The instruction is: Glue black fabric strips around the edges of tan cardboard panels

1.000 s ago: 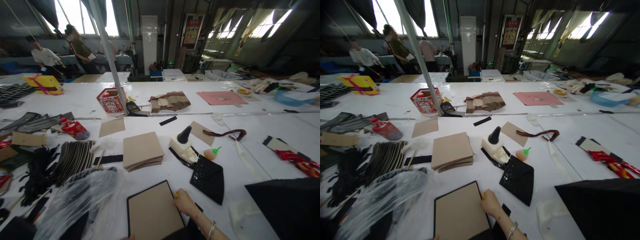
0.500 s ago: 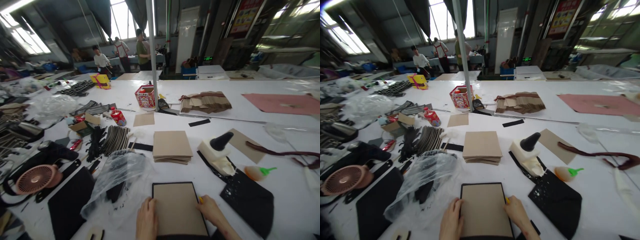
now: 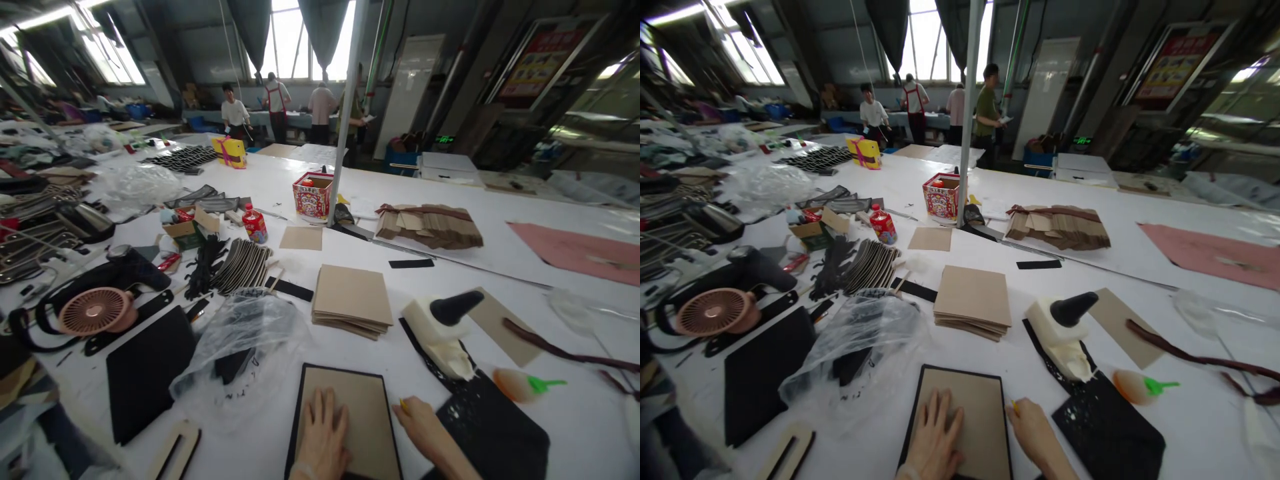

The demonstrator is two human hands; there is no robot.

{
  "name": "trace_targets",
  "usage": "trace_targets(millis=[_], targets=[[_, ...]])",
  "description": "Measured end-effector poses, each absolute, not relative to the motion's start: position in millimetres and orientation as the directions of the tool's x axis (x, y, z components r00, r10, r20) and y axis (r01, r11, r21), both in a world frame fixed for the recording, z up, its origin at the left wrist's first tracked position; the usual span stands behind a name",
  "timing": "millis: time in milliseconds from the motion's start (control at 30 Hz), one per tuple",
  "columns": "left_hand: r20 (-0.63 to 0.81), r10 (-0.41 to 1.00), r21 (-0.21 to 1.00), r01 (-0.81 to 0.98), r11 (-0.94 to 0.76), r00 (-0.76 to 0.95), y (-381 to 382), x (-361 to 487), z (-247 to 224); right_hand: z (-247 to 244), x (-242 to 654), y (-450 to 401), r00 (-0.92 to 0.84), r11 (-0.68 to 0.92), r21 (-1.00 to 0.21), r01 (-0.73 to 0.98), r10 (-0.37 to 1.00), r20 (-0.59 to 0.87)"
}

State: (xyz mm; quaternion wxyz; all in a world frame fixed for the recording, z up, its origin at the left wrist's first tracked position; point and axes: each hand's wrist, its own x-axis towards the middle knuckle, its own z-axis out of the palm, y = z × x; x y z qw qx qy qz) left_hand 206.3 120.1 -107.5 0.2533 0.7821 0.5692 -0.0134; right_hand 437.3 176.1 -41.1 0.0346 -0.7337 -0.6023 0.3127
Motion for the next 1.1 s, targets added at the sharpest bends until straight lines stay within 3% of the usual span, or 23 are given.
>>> trace_targets(millis=[133,233,300,433,533,633,800,933,1100], targets=[[-0.282,0.887,0.426,0.876,-0.225,0.365,118,204,-108,15,451,189,-0.072,-0.003,-0.25,0.968,0.954,-0.289],[-0.283,0.88,0.473,0.853,-0.219,0.383,118,200,-101,55,449,203,-0.053,0.04,-0.06,0.997,0.972,-0.23],[-0.298,0.876,0.487,0.85,-0.203,0.38,119,199,-95,73,437,211,-0.046,0.012,-0.133,0.991,0.967,-0.251],[-0.303,0.869,0.507,0.839,-0.199,0.39,119,197,-89,82,396,220,-0.244,0.004,-0.63,0.777,0.924,-0.295],[-0.303,0.864,0.513,0.833,-0.208,0.402,120,196,-89,71,359,220,-0.35,0.014,-0.815,0.579,0.907,-0.234],[-0.293,0.869,0.518,0.83,-0.206,0.398,120,196,-94,55,327,220,-0.447,0.098,-0.85,0.518,0.878,-0.172],[-0.256,0.889,0.488,0.844,-0.221,0.38,117,199,-103,36,311,227,-0.555,0.206,-0.791,0.577,0.809,-0.194],[-0.224,0.91,0.392,0.887,-0.243,0.348,114,201,-107,31,344,231,-0.512,0.219,-0.689,0.691,0.821,-0.253],[-0.122,0.941,0.289,0.919,-0.269,0.314,110,202,-100,48,419,213,-0.358,0.103,-0.609,0.786,0.88,-0.312]])
